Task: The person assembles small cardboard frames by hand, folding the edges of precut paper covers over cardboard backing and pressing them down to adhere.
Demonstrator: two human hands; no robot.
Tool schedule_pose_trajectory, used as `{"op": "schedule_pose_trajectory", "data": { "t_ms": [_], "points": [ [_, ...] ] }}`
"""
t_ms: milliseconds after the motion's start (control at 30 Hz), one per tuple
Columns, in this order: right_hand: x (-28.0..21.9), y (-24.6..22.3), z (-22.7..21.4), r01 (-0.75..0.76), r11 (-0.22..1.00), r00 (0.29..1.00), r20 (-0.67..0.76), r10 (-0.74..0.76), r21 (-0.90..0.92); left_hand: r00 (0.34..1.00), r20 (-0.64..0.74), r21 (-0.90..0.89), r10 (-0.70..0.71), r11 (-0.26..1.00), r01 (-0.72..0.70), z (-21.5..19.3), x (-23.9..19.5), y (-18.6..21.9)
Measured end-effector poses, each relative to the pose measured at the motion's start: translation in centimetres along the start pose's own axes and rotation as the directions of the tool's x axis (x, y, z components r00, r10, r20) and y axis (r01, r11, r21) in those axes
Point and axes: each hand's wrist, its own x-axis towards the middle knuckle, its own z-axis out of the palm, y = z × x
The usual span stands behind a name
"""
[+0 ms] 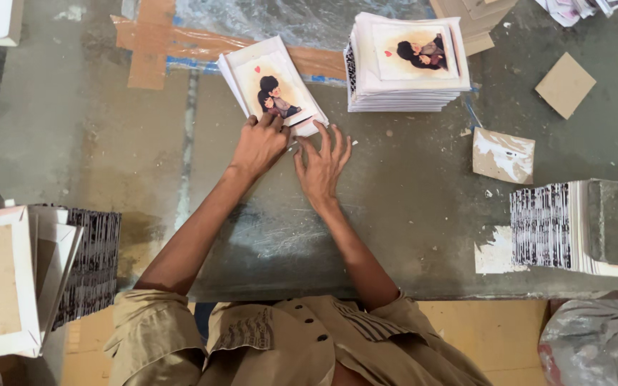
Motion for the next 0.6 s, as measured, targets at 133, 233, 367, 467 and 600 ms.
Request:
{"op": "schedule_pose_trajectory", "data": {
  "t_ms": [133,233,367,467,600],
  "points": [
    [-0.8,0.2,0.3,-0.097,0.995,0.995,-0.033,0.097,-0.005,0.999,0.039,-0.013,0.030,0.999,-0.030,2.4,0.4,1.1],
    [0.4,0.7,0.3,-0.197,0.980,0.978,-0.075,0.196,-0.005,0.973,-0.219,0.129,0.069,0.991,-0.041,2.9,2.5,1.3],
    [0.1,1.7,0.8,-0.311,0.950,0.945,-0.093,0.313,0.030,0.994,-0.104,-0.094,-0.039,0.995,0.029,2.7,3.1,2.5],
    [-0.4,2.5,1.9,-0.375,0.922,0.919,-0.088,0.383,0.097,1.000,-0.012,-0.144,-0.029,0.989,0.027,2.6,3.9,2.5],
    [0.4,3.0,2.4,-0.402,0.904,0.902,-0.108,0.419,0.149,0.994,0.049,-0.226,-0.095,0.969,0.104,1.2,5.8,2.9]
  ]
}}
